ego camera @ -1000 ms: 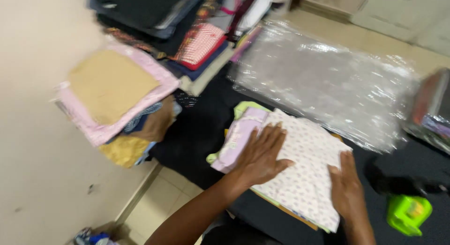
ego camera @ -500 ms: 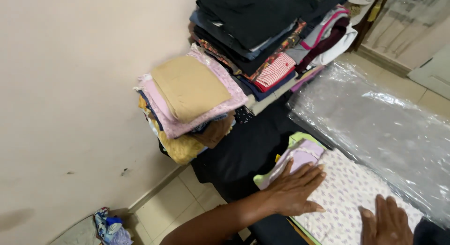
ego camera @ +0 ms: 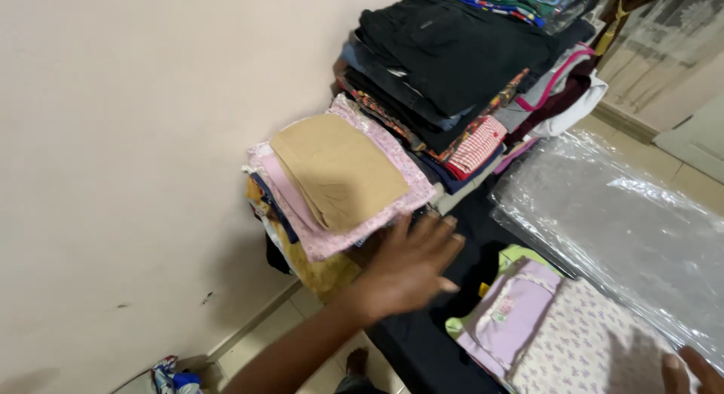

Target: Spraying and packing folded clothes into clear plastic bags for delivery.

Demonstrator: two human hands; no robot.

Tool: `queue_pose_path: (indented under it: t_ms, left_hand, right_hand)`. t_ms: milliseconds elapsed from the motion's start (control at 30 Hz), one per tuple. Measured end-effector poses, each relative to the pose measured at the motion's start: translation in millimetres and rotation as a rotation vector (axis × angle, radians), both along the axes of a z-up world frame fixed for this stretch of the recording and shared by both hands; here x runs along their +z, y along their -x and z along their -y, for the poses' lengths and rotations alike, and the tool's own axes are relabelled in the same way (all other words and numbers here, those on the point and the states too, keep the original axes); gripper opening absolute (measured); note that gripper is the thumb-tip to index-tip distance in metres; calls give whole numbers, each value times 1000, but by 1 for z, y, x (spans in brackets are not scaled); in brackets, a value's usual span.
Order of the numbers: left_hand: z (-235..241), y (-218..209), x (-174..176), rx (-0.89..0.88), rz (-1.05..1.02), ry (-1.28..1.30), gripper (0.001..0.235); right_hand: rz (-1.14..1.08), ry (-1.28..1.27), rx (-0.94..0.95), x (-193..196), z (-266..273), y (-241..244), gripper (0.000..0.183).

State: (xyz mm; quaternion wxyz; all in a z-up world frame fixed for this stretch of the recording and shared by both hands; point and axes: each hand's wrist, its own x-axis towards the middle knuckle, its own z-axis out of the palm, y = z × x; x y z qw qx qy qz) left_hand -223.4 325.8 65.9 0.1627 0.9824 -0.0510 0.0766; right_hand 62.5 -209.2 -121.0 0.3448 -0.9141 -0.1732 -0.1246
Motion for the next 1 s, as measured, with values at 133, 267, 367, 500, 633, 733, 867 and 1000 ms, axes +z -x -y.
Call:
queue_pose_path:
  t_ms: [133, 267, 367, 500, 633, 733, 867, 1000]
  left_hand:
    - [-86, 53, 16, 136, 41, -3, 68]
    - [-133, 85, 9, 171, 90, -28, 62]
    - [-145, 89, 6, 213, 34, 38, 54]
    - [-156, 83, 1, 229, 151, 185, 32]
    - [-159, 76, 59, 374, -89, 495, 26]
    - [-176, 69, 40, 372, -133, 523, 26]
    - [-180, 68, 45, 306, -74, 433, 29]
    - [-180, 74, 34, 270, -125, 478, 28]
  right_hand:
    - [-194, -244, -67, 141, -203, 137, 40]
    - [-364, -352, 135, 163, -296, 146, 37]
    - [-482, -418, 404, 175, -362, 163, 40]
    - [-457, -291, 580, 198, -431, 190, 42]
    - [-301, -62, 711, 222, -484, 211, 39]
    - [-289, 20, 751, 226, -507, 217, 43]
    - [69, 70, 857, 217, -522, 218, 50]
    - [210, 124, 862, 216, -534, 219, 59]
